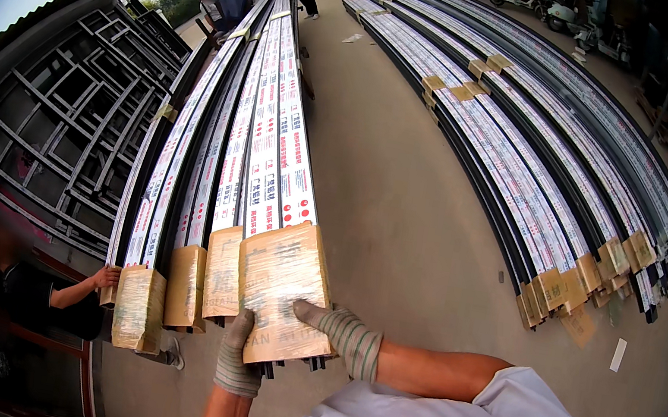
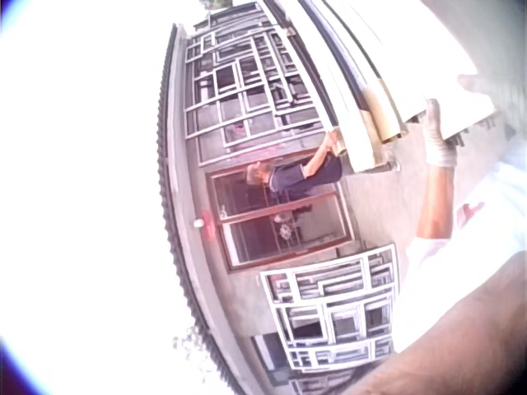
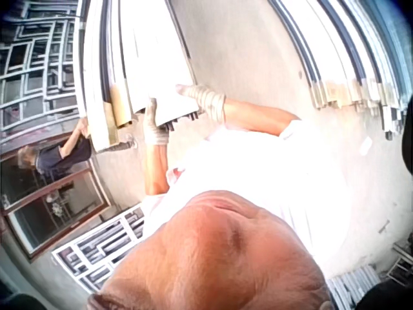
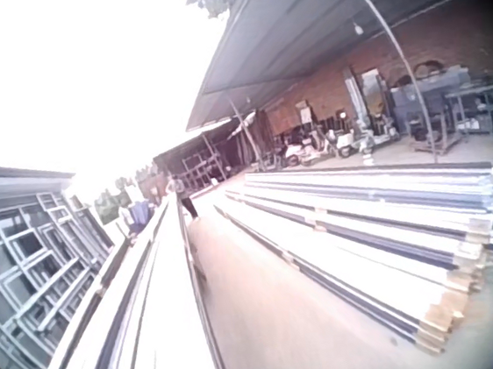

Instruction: The person repeatedly picks up bundles of long metal profiles and places them onto a growing stack. The person wears gloves and handles the profiles by hand, coordinating with another worker who assists at the far end of the bundles.

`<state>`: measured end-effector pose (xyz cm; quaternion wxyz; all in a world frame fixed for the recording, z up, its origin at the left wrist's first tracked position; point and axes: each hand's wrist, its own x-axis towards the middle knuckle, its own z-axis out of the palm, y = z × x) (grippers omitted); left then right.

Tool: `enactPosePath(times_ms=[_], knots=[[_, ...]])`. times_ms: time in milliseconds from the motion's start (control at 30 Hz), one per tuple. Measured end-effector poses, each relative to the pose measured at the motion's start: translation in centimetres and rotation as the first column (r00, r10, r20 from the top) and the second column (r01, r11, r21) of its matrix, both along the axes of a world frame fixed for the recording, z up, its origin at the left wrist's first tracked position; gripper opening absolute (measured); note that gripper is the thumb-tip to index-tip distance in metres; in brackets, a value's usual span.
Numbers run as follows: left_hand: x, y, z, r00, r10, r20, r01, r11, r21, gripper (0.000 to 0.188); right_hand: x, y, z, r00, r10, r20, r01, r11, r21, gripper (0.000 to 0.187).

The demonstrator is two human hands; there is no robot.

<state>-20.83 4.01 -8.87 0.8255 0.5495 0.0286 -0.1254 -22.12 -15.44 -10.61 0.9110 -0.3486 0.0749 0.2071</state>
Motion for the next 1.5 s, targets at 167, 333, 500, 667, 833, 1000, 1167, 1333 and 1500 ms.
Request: enactPosePath(times_ms=[167, 333, 500, 667, 833, 1000, 1167, 1333, 1500], knots=[[0.5, 0.1, -0.5, 1.0, 0.01, 0.0, -0.01, 1.0, -0.008, 0.065, 0.2, 0.0, -0.1, 1.0, 0.01, 0.017, -0.01, 1.0, 0.002, 0.054], [0.6, 0.4, -0.9, 1.0, 0.017, -0.018, -0.017, 1.0, 0.002, 0.065, 0.4, 0.1, 0.0, 1.0, 0.026, -0.01, -0.026, 0.998, -0.056, 0.053], [0.3, 0.4, -0.5, 0.997, 0.058, -0.051, -0.058, 0.998, 0.009, 0.059, 0.3, -0.4, 0.7, 0.997, 0.066, -0.049, -0.065, 0.998, 0.018, 0.057], [0.1, -0.4, 0.3, 0.996, 0.075, -0.048, -0.073, 0.997, 0.039, 0.06, 0.2, -0.3, 0.4, 0.998, 0.057, -0.032, -0.059, 0.997, -0.059, 0.055], [0.5, 0.1, 0.0, 0.997, 0.063, -0.042, -0.062, 0.997, 0.036, 0.061, 0.2, -0.5, 1.0, 0.993, 0.109, -0.054, -0.113, 0.991, -0.076, 0.056], [0.7, 0.1, 0.0, 0.998, 0.054, -0.041, -0.052, 0.997, 0.049, 0.061, 0.8, 0.1, -0.8, 0.994, 0.091, -0.068, -0.09, 0.996, 0.013, 0.055], [0.8, 0.6, -0.1, 0.995, 0.02, -0.095, -0.013, 0.997, 0.076, 0.07, 0.6, 0.6, -0.9, 0.998, 0.027, -0.052, -0.028, 0.999, -0.023, 0.055], [1.0, 0.7, -0.2, 0.994, 0.008, -0.109, -0.001, 0.998, 0.062, 0.071, 0.9, 0.6, -1.3, 0.998, 0.024, -0.05, -0.024, 1.0, 0.002, 0.054], [1.2, 1.0, -0.8, 0.993, 0.002, -0.117, 0.003, 0.999, 0.04, 0.073, 0.7, 0.3, -0.3, 0.997, 0.035, -0.068, -0.038, 0.999, -0.033, 0.055]])
